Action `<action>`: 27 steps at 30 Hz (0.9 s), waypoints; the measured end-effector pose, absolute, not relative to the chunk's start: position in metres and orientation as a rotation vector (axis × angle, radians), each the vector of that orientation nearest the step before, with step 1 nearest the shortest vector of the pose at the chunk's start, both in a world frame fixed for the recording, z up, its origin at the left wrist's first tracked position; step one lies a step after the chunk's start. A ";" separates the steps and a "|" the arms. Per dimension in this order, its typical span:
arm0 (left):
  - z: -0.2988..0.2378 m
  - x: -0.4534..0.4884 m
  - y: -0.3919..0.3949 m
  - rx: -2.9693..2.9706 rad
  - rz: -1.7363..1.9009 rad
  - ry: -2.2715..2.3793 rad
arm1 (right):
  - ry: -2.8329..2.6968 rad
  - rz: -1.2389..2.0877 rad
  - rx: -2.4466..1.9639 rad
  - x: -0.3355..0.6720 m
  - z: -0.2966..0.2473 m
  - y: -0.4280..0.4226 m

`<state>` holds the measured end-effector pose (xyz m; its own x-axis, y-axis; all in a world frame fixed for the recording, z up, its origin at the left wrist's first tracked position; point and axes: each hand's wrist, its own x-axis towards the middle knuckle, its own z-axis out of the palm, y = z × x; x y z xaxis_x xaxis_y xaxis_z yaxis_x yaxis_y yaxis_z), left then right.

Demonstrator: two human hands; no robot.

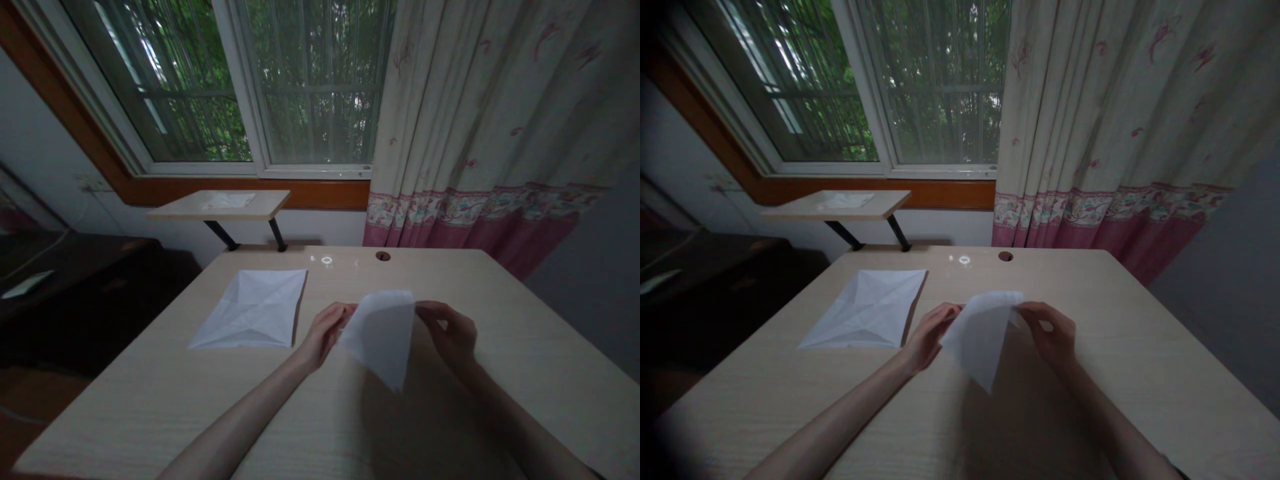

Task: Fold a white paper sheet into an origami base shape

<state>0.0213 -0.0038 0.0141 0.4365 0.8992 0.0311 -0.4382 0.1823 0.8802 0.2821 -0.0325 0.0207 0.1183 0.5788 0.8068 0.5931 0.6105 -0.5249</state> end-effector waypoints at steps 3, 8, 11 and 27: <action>0.015 0.020 -0.003 1.002 1.084 0.545 | -1.440 -0.069 -1.138 0.284 0.029 -0.034; 0.008 0.018 -0.003 1.358 1.116 0.492 | -1.303 0.085 -1.323 0.288 0.044 -0.033; 0.005 0.021 -0.006 1.570 1.083 0.534 | -1.263 0.218 -1.330 0.284 0.054 -0.034; 0.016 0.019 -0.015 1.395 1.243 0.751 | -1.336 0.769 -1.451 0.254 0.119 -0.038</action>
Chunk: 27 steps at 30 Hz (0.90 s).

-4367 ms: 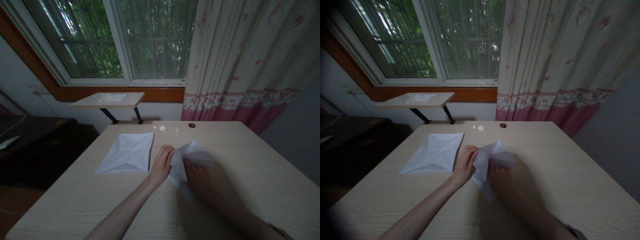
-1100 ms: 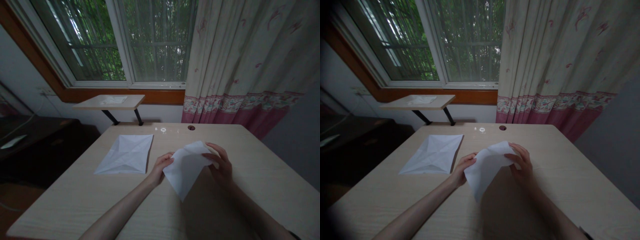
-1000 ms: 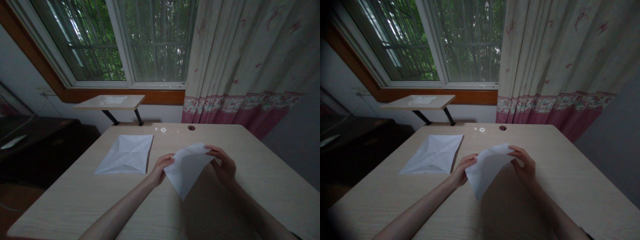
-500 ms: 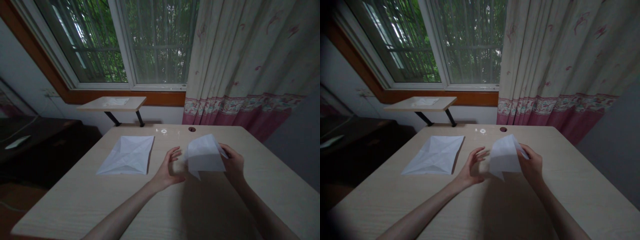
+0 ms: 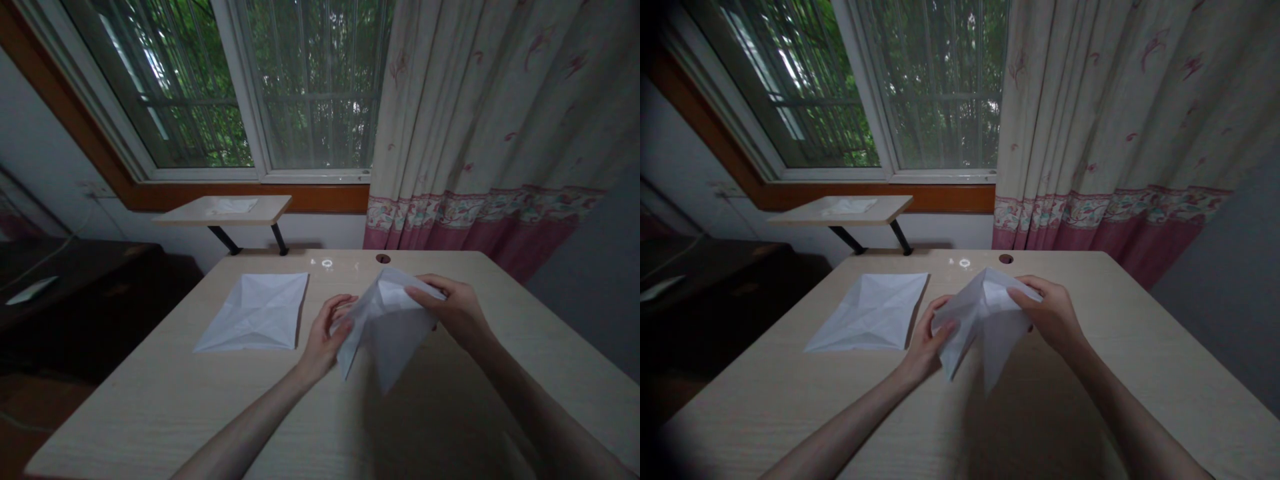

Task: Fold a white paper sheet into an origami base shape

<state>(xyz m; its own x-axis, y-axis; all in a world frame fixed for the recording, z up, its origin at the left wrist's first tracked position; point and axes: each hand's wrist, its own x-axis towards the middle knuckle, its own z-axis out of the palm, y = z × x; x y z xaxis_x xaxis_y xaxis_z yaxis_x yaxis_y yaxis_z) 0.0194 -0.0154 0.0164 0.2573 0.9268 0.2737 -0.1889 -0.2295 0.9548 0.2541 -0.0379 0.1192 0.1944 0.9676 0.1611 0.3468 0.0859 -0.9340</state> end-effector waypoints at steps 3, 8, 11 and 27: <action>0.017 0.014 -0.005 1.247 1.228 0.911 | -1.363 0.841 -1.483 0.266 0.125 -0.032; 0.017 0.012 0.008 1.233 1.072 0.922 | -1.617 0.711 -1.529 0.292 0.105 -0.012; 0.013 0.013 0.012 1.293 1.021 0.923 | -1.769 0.508 -1.599 0.301 0.073 -0.001; -0.003 0.009 0.013 1.595 0.974 1.181 | -2.469 0.184 -1.300 0.243 -0.009 -0.047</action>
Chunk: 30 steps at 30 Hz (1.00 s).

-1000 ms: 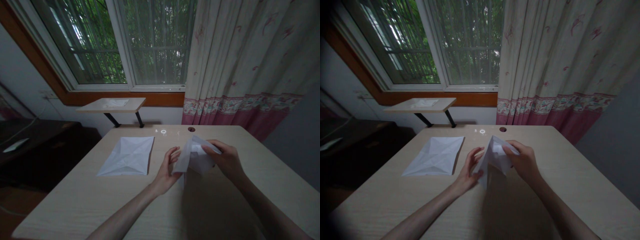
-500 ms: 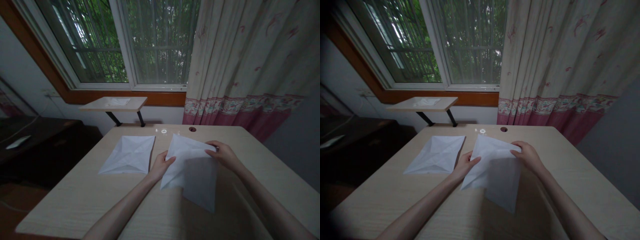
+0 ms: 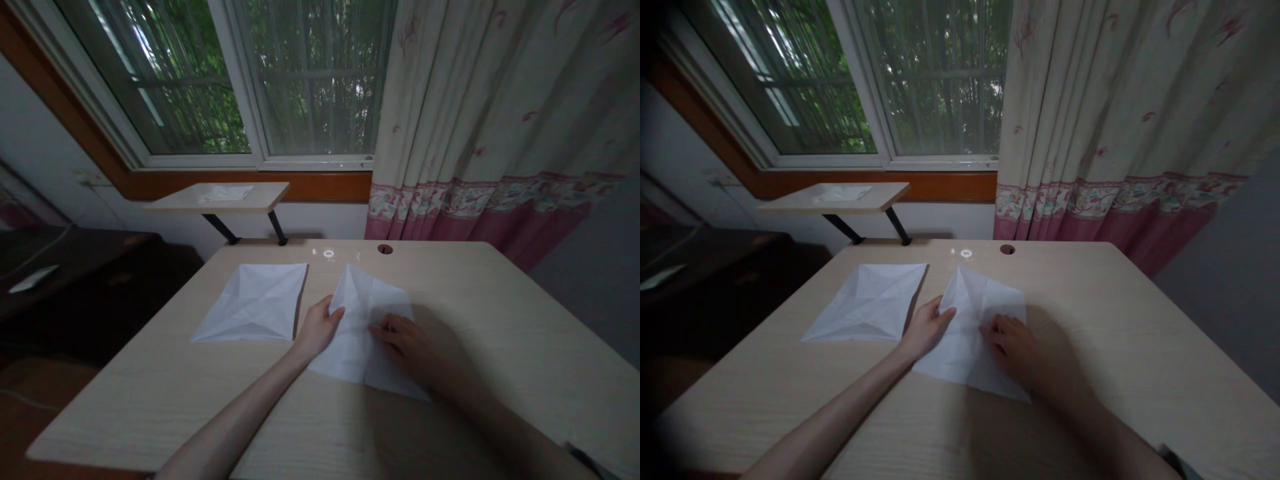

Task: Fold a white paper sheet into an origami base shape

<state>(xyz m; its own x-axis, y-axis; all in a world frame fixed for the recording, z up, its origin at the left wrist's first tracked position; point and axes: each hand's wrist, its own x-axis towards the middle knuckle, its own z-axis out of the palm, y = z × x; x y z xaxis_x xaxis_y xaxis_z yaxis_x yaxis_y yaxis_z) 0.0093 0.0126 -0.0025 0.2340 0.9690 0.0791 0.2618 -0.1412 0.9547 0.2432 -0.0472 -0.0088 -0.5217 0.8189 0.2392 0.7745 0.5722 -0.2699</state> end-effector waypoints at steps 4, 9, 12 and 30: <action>-0.005 0.009 0.011 1.607 0.975 1.203 | -2.474 0.163 -1.323 0.241 -0.017 -0.048; -0.001 0.011 0.009 1.603 0.972 1.236 | -2.479 0.131 -1.296 0.241 -0.020 -0.049; 0.003 0.012 0.007 1.587 0.976 1.234 | -2.465 0.101 -1.288 0.240 -0.019 -0.048; 0.003 0.013 0.006 1.606 0.978 1.247 | -2.452 0.017 -1.348 0.244 -0.020 -0.045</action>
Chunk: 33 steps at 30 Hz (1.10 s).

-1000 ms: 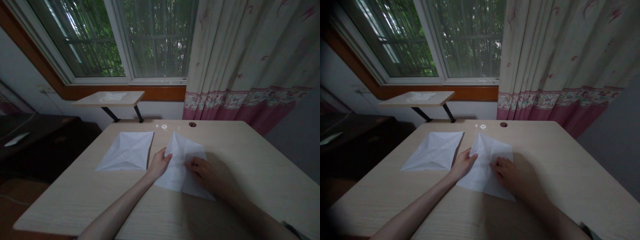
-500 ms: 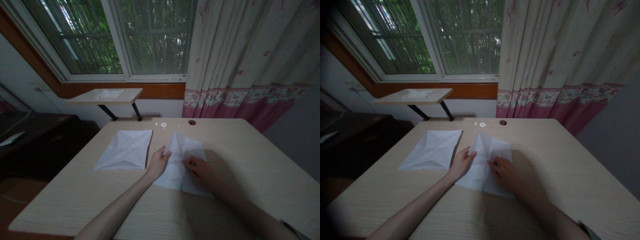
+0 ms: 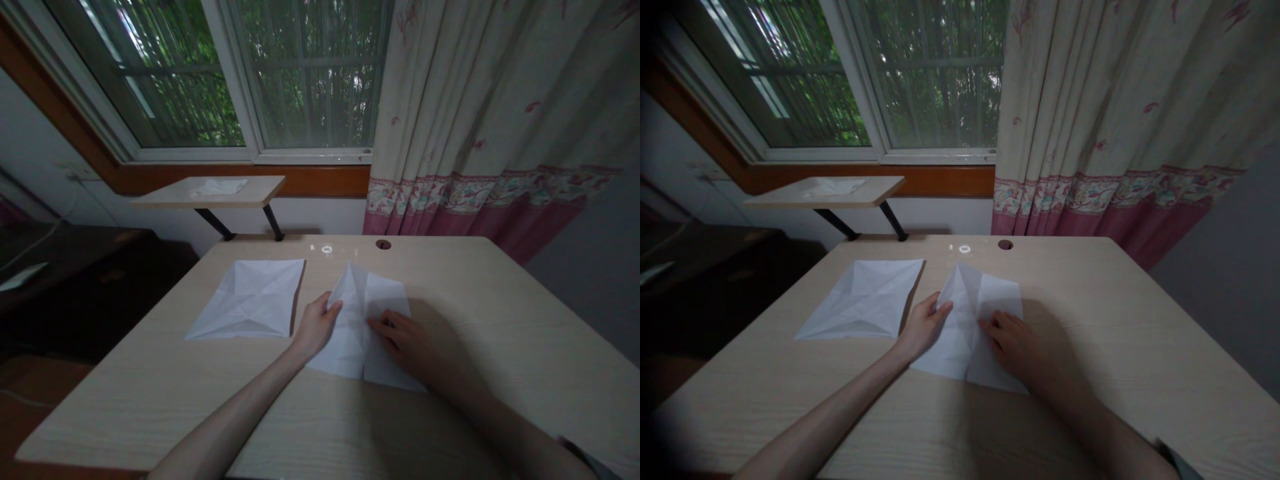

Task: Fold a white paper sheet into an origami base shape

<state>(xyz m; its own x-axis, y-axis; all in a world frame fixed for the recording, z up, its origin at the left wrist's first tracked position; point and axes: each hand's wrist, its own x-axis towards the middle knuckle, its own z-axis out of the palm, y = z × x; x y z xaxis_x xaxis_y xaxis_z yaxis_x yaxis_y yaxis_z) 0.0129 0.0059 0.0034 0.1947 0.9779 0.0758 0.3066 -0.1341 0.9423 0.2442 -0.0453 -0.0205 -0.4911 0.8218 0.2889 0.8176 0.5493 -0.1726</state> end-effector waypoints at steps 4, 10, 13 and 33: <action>0.002 0.012 0.006 1.620 0.968 1.236 | -2.492 -0.066 -1.319 0.244 -0.019 -0.045; 0.002 0.012 0.007 1.626 0.973 1.233 | -2.459 0.003 -1.315 0.245 -0.018 -0.045; 0.002 0.012 0.007 1.640 0.973 1.226 | -2.497 -0.068 -1.339 0.242 -0.019 -0.045; -0.003 0.010 0.013 1.582 1.127 1.175 | -1.688 0.138 -1.662 0.308 -0.038 0.005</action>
